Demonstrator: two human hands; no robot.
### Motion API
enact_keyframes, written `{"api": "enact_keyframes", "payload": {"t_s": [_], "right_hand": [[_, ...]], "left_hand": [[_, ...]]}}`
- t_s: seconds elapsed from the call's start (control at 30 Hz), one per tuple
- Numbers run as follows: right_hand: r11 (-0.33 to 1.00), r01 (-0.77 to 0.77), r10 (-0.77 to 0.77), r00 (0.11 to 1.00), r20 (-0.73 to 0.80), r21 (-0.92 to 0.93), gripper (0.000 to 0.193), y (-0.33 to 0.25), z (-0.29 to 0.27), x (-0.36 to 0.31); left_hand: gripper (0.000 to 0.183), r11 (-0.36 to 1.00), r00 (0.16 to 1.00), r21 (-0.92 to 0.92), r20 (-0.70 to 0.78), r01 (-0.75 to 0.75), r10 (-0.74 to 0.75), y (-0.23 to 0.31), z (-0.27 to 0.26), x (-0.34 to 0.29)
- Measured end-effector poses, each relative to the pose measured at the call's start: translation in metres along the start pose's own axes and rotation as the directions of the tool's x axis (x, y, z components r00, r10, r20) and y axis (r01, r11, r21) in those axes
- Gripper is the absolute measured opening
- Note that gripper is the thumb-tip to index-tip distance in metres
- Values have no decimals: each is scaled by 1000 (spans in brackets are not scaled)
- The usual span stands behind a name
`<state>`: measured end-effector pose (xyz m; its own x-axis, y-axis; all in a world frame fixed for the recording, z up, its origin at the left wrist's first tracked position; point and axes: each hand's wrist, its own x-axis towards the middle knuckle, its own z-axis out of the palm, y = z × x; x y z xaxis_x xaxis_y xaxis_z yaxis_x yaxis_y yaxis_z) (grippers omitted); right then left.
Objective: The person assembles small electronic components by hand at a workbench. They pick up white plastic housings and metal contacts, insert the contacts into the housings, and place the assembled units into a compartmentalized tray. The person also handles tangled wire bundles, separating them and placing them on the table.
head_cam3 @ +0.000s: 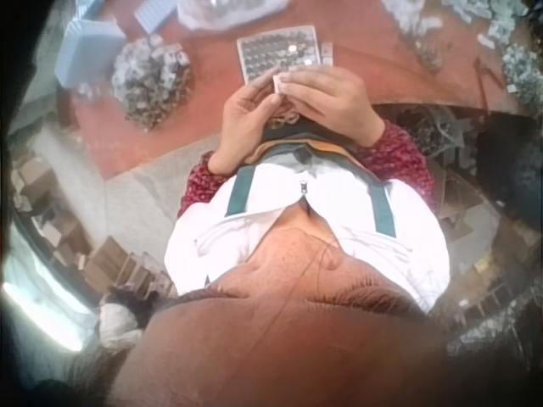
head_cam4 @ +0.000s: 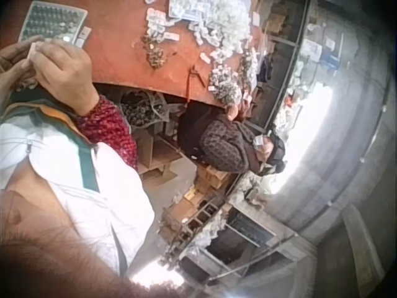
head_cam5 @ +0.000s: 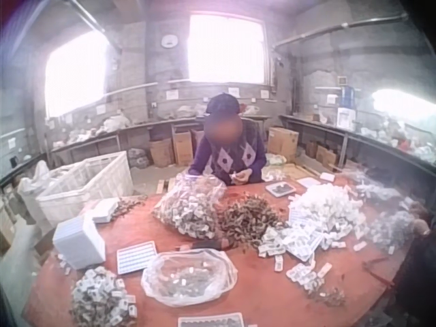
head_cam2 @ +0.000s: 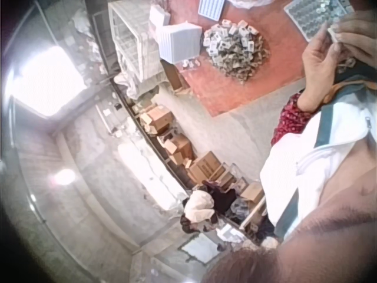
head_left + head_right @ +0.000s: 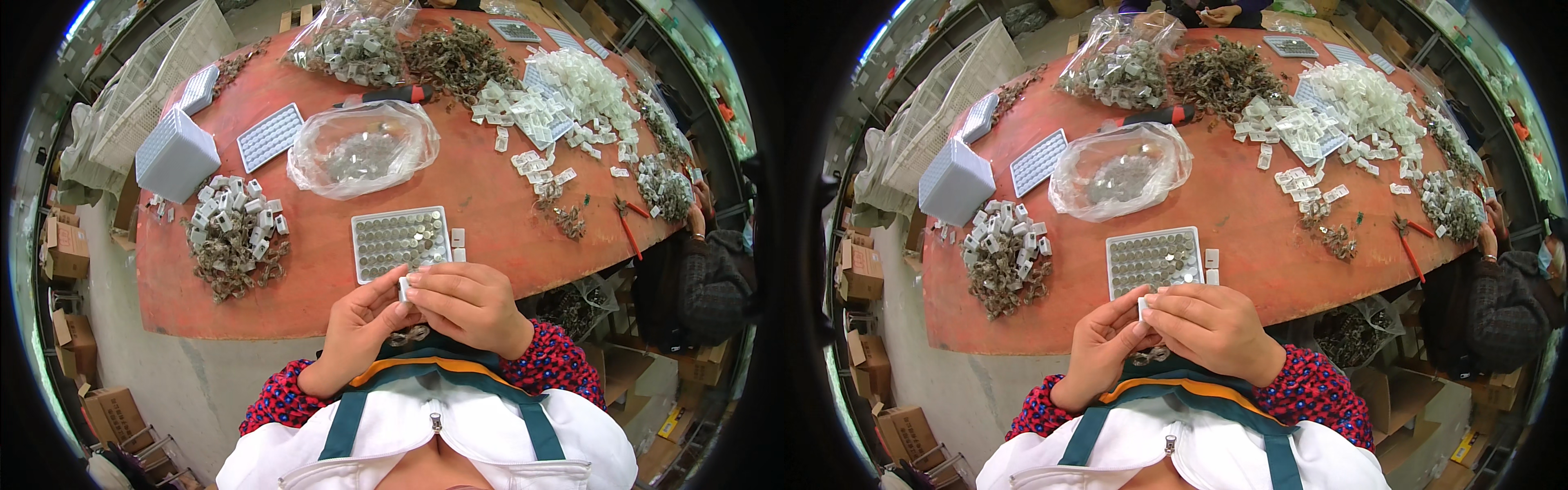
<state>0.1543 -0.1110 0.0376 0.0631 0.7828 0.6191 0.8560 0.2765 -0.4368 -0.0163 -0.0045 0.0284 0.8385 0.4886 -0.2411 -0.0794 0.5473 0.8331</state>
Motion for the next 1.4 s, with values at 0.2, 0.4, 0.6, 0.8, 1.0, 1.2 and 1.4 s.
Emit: {"api": "enact_keyframes", "payload": {"t_s": [0.2, 0.4, 0.6, 0.8, 1.0, 1.2, 1.4], "right_hand": [[992, -37, 42, 998, -41, 118, 29, -3, 0, 1], [992, -62, 68, 996, -56, 106, 32, -7, 3, 1], [998, -55, 57, 996, -75, 33, 29, -10, 8, 5], [999, -23, 25, 999, -35, 34, 27, -10, 10, 11], [960, -195, 162, 973, 166, 201, 19, 55, 12, 62], [958, -156, 209, 955, 211, -241, 14, 125, 68, 124], [960, -194, 253, 910, 329, -199, 10, 144, 77, 126]], "left_hand": [[43, 961, 976, 185, 107, -205, 187, -5, -8, -7], [40, 964, 975, 146, 44, -223, 219, -12, -7, -9], [39, 977, 981, 90, 6, -193, 193, -12, -7, -10], [39, 988, 988, 9, -30, -153, 153, -13, -15, -5], [43, 971, 983, -220, -173, -95, 57, -7, -27, 5], [45, 964, 991, -263, -137, -26, -10, 2, -29, 8], [43, 957, 991, -287, -132, -31, -8, 5, -34, 9]]}}
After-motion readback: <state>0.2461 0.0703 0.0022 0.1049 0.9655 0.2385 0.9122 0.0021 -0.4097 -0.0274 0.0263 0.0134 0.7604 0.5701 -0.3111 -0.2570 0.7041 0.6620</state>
